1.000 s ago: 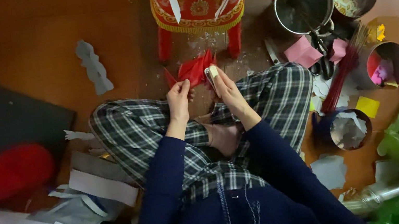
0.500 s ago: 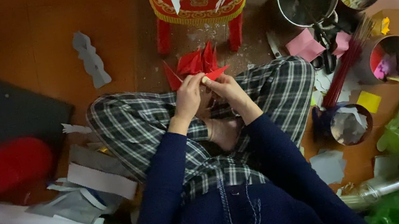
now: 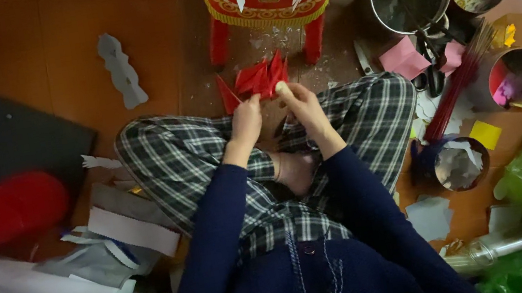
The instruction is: Decorating traditional paper horses with red paper and gold stickers
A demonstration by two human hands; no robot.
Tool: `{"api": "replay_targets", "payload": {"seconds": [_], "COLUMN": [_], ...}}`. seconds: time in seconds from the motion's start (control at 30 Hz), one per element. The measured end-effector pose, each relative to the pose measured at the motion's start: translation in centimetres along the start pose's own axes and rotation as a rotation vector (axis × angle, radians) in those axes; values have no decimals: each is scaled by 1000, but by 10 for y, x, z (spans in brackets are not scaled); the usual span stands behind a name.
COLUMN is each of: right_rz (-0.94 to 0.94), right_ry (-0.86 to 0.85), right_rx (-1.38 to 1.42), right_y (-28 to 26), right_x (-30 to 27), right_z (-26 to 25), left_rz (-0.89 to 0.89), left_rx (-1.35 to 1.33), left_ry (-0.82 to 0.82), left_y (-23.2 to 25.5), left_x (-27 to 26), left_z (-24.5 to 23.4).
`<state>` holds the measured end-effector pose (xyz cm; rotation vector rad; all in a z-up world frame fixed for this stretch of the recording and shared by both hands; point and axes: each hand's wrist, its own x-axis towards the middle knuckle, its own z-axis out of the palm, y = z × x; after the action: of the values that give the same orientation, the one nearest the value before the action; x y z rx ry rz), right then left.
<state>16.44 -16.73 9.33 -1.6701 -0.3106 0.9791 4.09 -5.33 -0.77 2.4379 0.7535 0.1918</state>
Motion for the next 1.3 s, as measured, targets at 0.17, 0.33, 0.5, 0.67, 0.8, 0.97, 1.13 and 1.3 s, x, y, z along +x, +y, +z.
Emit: {"api": "replay_targets", "payload": {"seconds": [0.17,0.33,0.5,0.67,0.8,0.97,1.13,1.3], "right_rz": [19,-11,-74,-107,-242,-181,-555,-637], "right_ry": [99,102,53,101,148,16,-81,-106], "right_rx": [162,379,408,317,-156,-434,-450,-36], "right_y": [39,8,4,20,73,31,14,24], "right_x": [19,5,7,6,45,15,2,9], "right_z": [-10,0,3,10,3,5,11,5], "left_rz": [-249,-454,-743,-896,-443,-295,-441,-383], "left_rx": [-88,-134,-66,-357,-269,-465,-1141,-1400], "left_ry": [173,446,31,53,147,136,72,-130], "left_y": [-6,-49,-30,-26,4,27,43,49], "left_x": [20,23,22,25,14,5,-15,-17], "left_z": [-41,-42,-41,-31,-58,-88,-90,-93]}}
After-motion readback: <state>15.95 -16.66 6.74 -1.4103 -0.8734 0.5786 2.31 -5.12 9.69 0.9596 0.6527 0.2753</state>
